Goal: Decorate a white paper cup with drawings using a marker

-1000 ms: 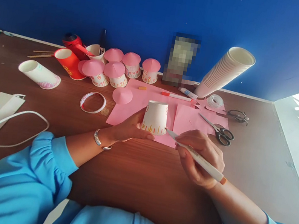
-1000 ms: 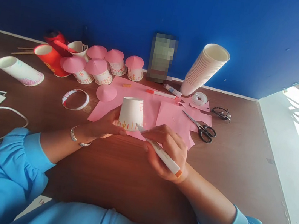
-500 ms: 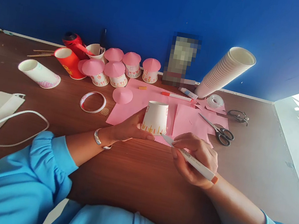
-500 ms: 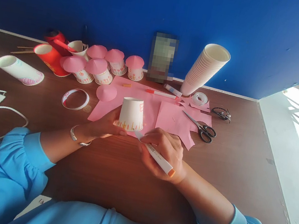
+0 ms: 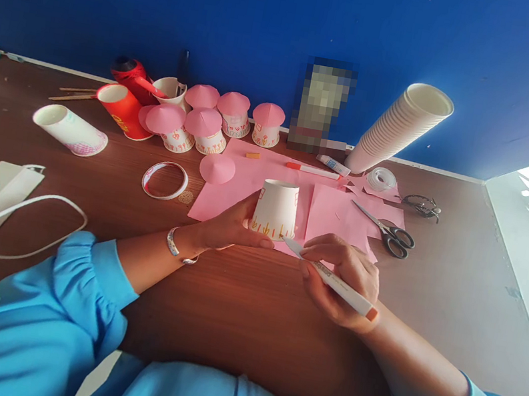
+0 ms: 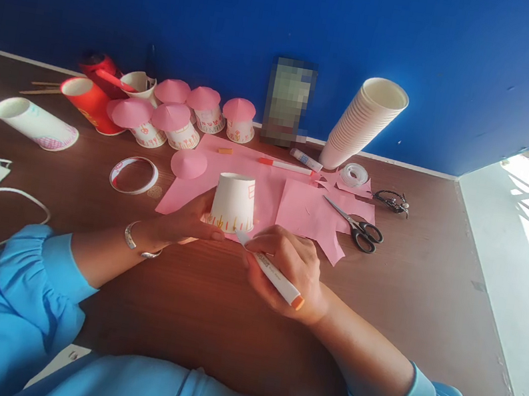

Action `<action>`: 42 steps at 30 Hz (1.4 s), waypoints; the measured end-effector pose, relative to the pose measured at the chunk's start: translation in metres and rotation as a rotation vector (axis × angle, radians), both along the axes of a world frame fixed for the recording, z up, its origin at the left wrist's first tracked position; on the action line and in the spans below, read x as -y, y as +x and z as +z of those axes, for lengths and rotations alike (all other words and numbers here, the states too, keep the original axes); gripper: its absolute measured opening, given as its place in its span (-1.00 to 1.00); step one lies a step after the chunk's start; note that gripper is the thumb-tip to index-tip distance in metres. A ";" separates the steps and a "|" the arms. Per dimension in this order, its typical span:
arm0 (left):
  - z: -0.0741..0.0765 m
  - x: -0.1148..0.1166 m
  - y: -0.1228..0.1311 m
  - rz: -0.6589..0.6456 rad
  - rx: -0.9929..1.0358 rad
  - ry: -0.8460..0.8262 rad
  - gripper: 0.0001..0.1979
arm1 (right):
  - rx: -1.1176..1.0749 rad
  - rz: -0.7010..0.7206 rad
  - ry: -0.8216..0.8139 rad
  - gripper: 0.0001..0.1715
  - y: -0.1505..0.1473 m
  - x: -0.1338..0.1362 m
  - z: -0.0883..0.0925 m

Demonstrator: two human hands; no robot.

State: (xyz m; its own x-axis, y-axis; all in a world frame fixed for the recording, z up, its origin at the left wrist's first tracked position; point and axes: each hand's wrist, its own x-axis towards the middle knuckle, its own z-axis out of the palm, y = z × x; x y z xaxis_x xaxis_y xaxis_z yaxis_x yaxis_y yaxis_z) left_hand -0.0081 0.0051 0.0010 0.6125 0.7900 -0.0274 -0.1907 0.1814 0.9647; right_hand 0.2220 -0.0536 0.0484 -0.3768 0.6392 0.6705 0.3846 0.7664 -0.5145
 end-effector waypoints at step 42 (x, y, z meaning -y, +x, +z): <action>0.003 0.001 0.000 0.004 -0.035 -0.020 -0.18 | 0.026 -0.012 -0.034 -0.81 -0.003 0.003 0.001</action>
